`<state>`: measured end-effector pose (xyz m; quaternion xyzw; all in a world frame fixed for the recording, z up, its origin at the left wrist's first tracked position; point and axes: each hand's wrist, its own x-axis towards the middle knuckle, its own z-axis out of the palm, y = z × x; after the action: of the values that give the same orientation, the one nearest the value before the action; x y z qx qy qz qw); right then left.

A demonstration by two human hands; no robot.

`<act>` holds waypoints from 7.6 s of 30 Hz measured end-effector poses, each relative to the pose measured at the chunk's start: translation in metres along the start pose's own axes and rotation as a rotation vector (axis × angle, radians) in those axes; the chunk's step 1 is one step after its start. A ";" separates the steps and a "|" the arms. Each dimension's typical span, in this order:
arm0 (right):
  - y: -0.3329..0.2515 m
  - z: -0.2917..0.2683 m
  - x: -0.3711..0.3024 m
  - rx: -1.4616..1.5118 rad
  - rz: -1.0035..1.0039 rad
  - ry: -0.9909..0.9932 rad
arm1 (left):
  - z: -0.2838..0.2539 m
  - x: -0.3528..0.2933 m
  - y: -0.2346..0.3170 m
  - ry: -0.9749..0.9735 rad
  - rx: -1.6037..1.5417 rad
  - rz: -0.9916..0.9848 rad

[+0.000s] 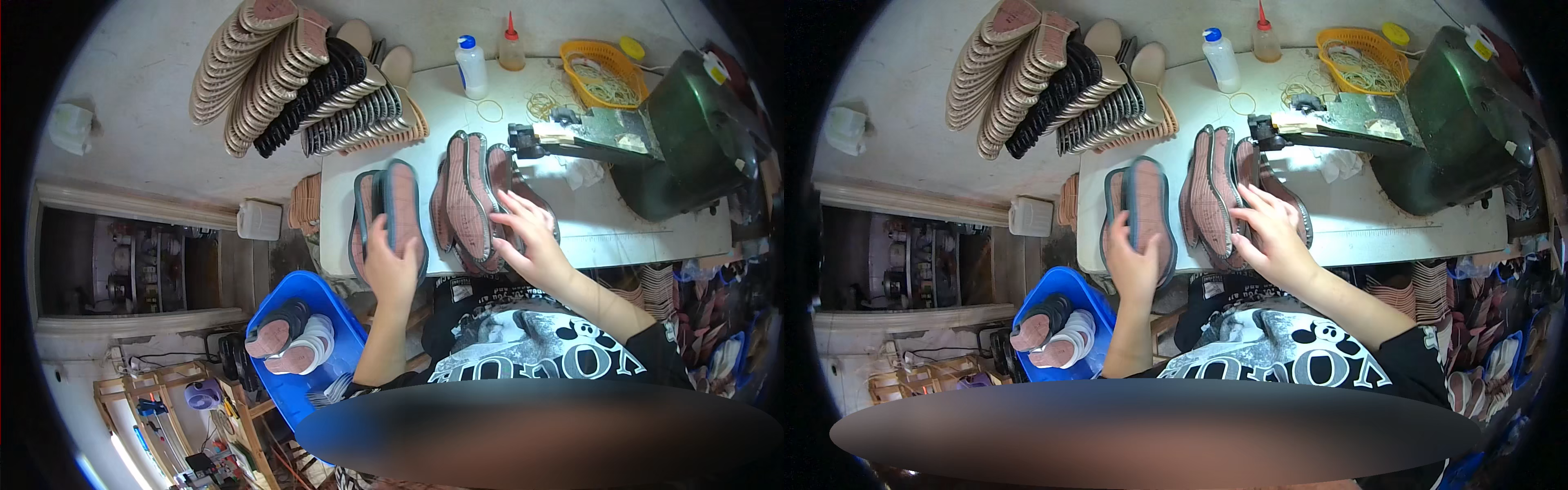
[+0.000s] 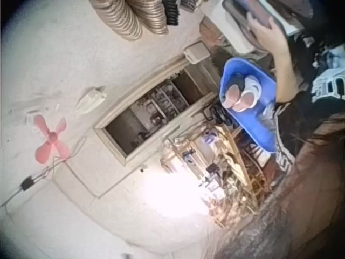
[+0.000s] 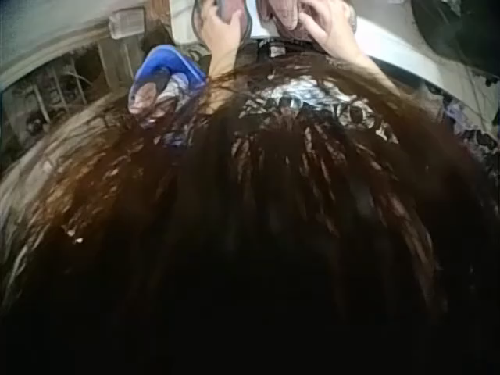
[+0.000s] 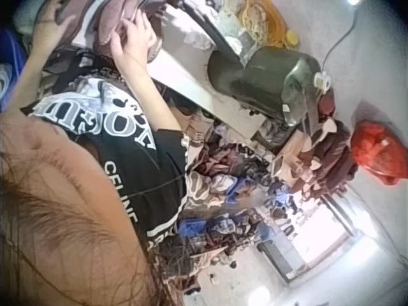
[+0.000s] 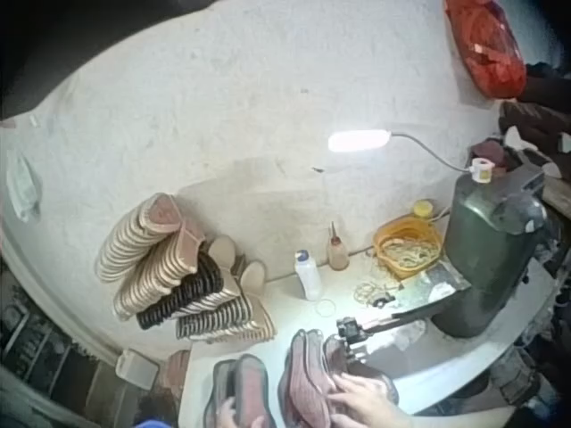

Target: Worker is assembling and inspecting shoe insole components at a manufacturing workbench.

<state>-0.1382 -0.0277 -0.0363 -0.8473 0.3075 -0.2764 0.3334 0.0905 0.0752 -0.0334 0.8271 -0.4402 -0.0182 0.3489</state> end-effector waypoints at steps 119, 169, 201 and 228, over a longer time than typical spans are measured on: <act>0.046 -0.083 0.061 1.288 0.563 0.131 | 0.080 0.176 0.160 -1.326 -0.198 -0.006; 0.027 -0.057 0.070 1.511 0.675 0.350 | 0.144 0.240 0.206 -1.160 -0.117 1.309; 0.038 -0.105 0.055 1.261 0.702 0.084 | 0.084 0.166 0.194 -1.466 -0.243 -0.158; 0.002 -0.073 0.028 1.216 0.446 -0.021 | 0.086 0.125 0.161 -0.896 -1.070 -0.192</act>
<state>-0.1695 -0.0772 0.0152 -0.4255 0.2616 -0.3169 0.8063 0.0229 -0.1250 0.0315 0.4899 -0.3974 -0.6019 0.4897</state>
